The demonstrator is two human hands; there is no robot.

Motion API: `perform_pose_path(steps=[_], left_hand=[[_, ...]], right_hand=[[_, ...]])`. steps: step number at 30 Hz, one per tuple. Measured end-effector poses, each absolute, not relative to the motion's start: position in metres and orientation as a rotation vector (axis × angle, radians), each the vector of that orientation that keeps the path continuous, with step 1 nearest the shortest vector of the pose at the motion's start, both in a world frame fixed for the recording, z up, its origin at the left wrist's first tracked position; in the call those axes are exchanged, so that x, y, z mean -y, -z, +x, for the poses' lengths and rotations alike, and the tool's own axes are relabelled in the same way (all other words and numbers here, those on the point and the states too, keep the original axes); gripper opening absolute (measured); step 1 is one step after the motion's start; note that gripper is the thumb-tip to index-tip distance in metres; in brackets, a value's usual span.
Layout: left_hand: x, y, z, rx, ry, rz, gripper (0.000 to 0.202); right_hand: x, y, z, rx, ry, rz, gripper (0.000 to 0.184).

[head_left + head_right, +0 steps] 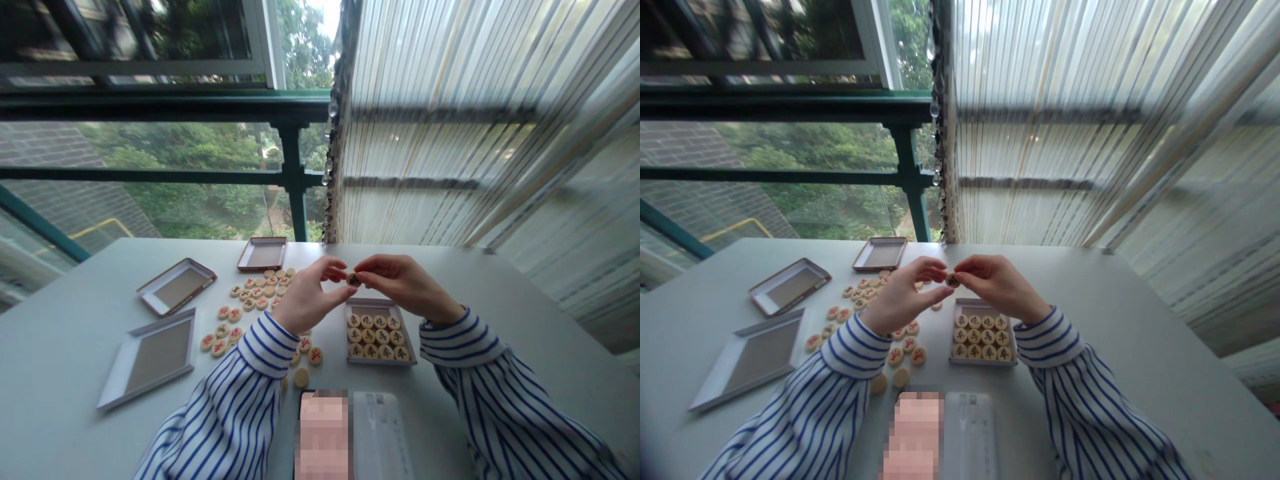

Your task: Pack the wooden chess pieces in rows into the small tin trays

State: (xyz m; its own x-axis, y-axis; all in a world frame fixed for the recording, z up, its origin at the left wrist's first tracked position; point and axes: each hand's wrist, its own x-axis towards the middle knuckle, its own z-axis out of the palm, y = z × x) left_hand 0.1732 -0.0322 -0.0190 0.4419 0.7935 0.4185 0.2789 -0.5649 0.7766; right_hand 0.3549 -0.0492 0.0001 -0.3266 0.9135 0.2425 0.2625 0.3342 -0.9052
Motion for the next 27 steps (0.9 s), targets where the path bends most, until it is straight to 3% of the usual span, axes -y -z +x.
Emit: perform_pose_path(steps=[7,21,27], left_hand=[[0.0311,0.0165,0.1745,-0.874,-0.953,1.789,0.023],[0.027,0.0147,0.1688,-0.872,-0.964,1.693,0.024],[0.0257,0.0159,0.1674,-0.869,-0.937,1.706,0.024]], right_hand=[[0.0505,-0.0007,0.3536,1.834,-0.941,-1.056,0.019],[0.0503,0.0031,0.3542,1.842,-1.028,-1.05,0.022],[0.0517,-0.0004,0.3536,1.907,-0.918,-1.103,0.023]])
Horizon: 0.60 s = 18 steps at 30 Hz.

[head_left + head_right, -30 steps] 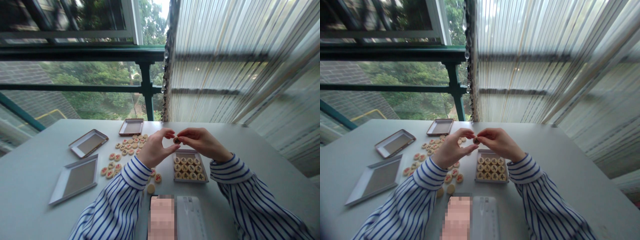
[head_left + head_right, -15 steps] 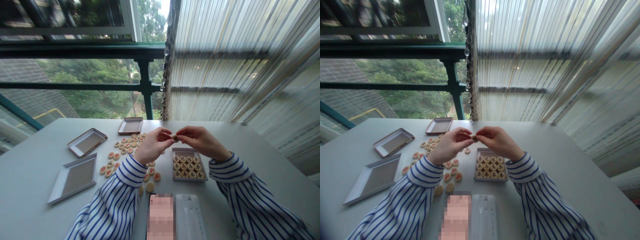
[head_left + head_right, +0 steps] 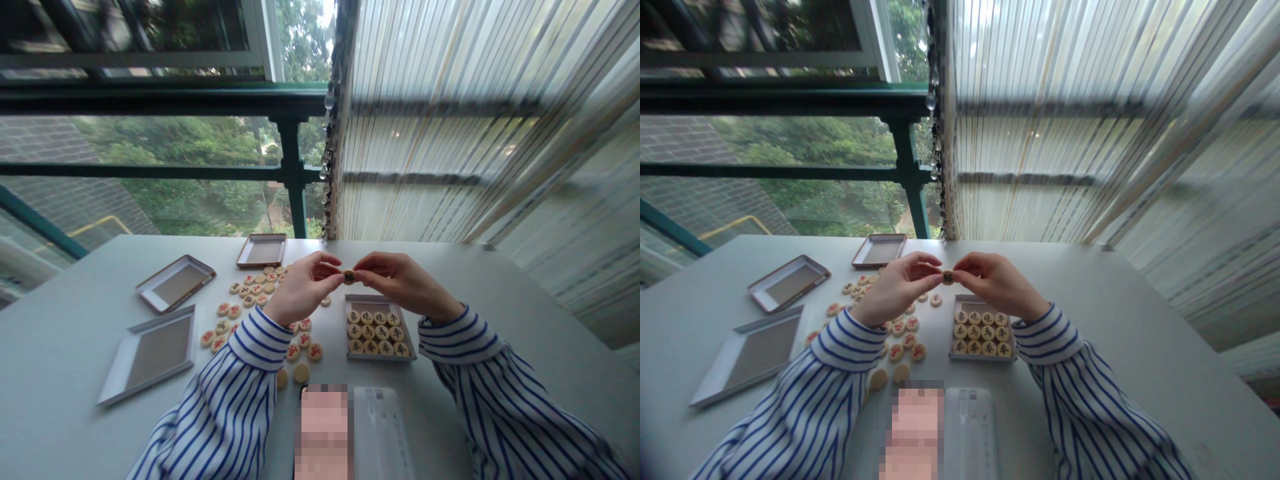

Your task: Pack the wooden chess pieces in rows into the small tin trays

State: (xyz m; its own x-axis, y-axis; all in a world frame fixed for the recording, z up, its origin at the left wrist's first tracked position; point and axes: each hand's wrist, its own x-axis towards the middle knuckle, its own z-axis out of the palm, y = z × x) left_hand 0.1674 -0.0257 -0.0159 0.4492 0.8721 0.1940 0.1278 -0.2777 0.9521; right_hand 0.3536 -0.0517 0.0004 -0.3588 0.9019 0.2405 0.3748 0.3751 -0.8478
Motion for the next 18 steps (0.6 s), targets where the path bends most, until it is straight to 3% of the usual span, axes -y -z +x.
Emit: perform_pose_path(steps=[18], left_hand=[[0.0261,0.018,0.1689,-0.867,-0.883,1.69,0.023]], right_hand=[[0.0518,0.0008,0.352,1.951,-0.959,-1.107,0.025]])
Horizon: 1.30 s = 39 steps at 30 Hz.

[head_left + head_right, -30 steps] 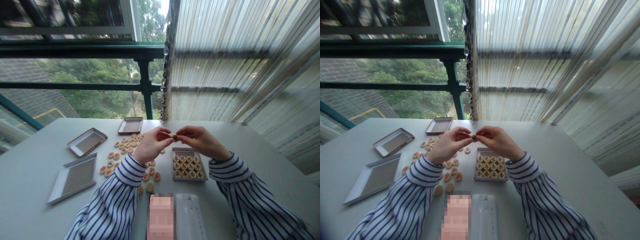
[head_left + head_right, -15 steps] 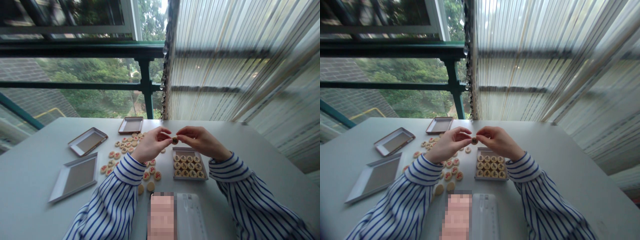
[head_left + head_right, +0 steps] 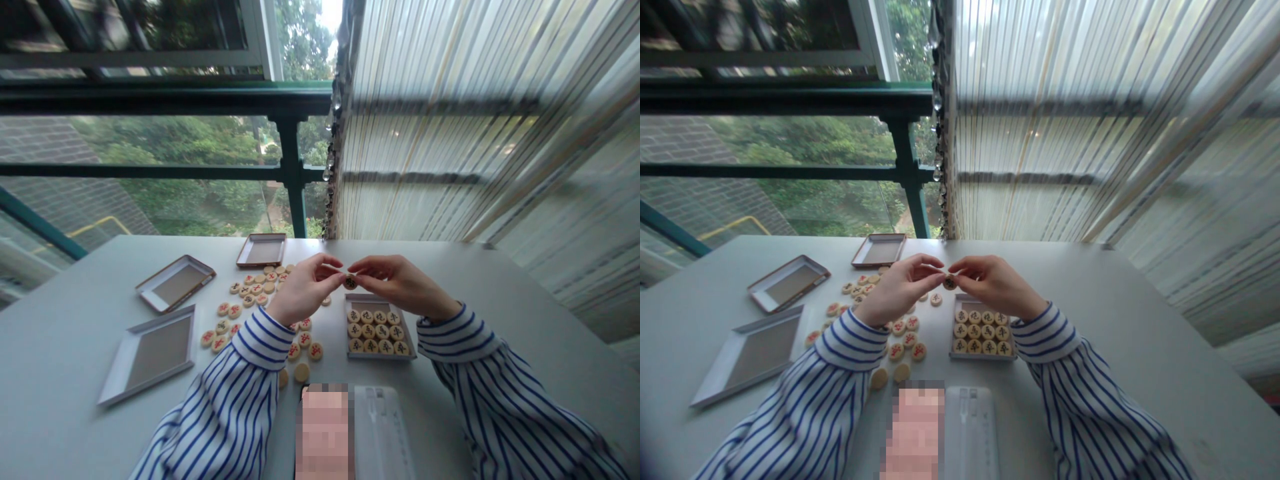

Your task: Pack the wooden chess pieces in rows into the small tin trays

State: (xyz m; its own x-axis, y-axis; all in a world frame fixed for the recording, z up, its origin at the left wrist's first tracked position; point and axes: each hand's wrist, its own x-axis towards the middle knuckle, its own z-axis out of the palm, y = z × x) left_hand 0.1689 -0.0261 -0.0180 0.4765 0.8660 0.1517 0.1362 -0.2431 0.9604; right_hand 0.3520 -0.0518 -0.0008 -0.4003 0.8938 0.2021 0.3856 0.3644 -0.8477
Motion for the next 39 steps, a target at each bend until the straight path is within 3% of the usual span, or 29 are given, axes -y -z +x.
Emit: perform_pose_path(steps=[11,29,39], left_hand=[[0.024,0.017,0.168,-0.902,-0.852,1.647,0.025],[0.029,0.011,0.175,-1.054,-0.843,1.714,0.017],[0.023,0.03,0.179,-1.017,-0.87,1.74,0.021]], right_hand=[[0.049,0.006,0.354,1.978,-0.901,-1.083,0.024],[0.052,0.004,0.352,2.28,-0.349,-1.223,0.022],[0.049,0.008,0.355,2.378,-0.251,-1.265,0.021]])
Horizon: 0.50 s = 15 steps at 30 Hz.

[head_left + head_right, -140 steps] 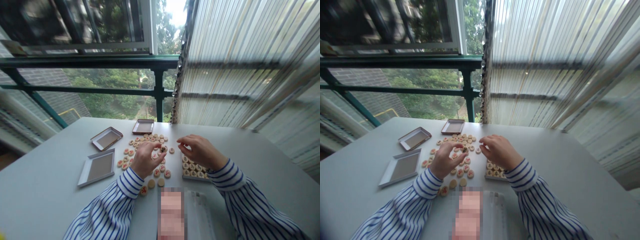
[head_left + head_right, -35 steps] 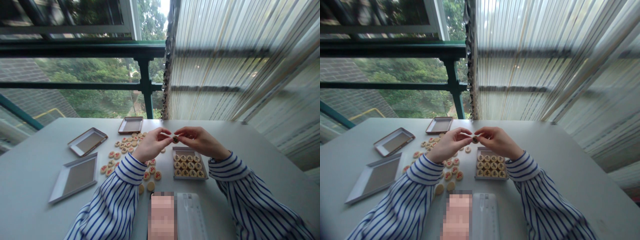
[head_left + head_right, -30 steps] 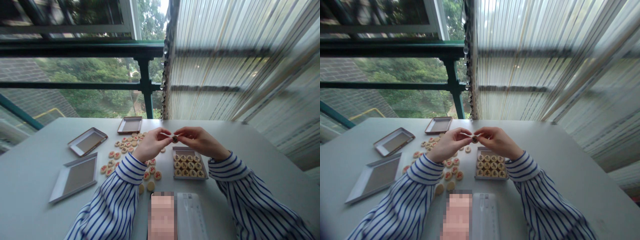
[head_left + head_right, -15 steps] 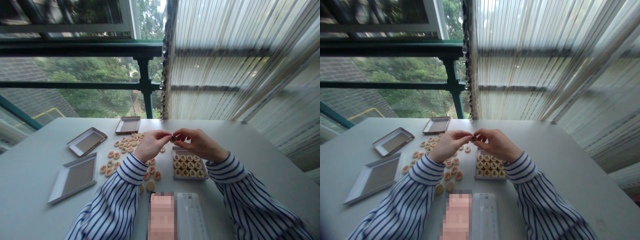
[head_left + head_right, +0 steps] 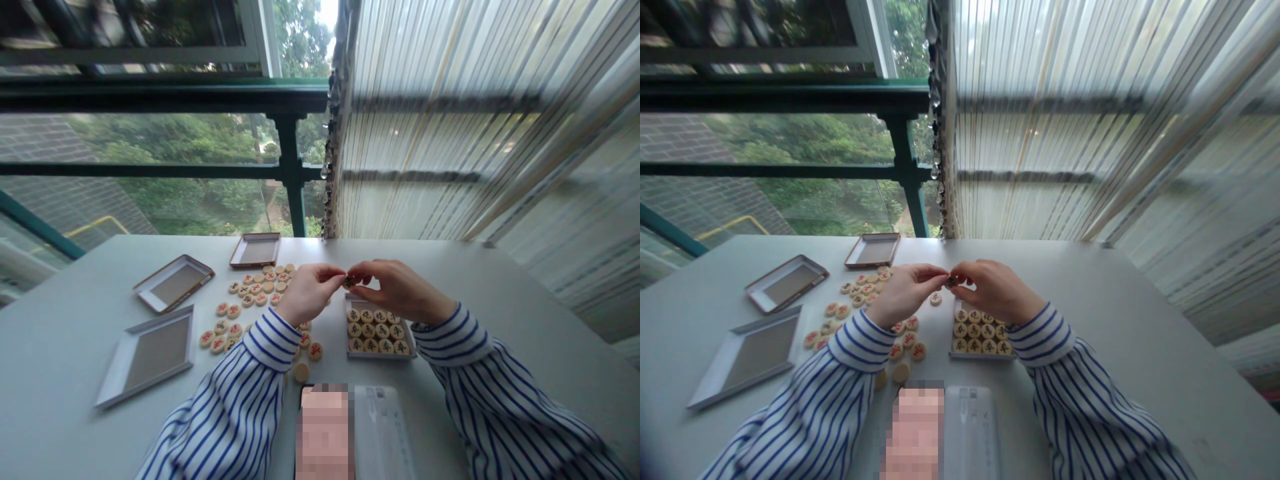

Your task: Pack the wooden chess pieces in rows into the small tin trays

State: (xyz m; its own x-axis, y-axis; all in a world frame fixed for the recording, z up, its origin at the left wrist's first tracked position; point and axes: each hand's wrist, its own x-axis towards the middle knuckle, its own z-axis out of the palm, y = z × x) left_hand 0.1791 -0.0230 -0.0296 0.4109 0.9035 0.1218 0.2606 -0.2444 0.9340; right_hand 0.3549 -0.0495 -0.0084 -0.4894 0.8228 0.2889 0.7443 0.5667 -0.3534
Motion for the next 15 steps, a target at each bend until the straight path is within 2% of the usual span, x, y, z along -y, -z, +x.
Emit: perform_pose_path(steps=[8,15], left_hand=[[0.023,0.032,0.181,-1.046,-0.846,1.853,0.024],[0.023,0.044,0.179,-1.255,-0.723,2.113,0.032]], right_hand=[[0.047,0.012,0.357,2.431,-0.24,-1.297,0.021],[0.042,0.019,0.362,2.555,-0.194,-1.48,0.025]])
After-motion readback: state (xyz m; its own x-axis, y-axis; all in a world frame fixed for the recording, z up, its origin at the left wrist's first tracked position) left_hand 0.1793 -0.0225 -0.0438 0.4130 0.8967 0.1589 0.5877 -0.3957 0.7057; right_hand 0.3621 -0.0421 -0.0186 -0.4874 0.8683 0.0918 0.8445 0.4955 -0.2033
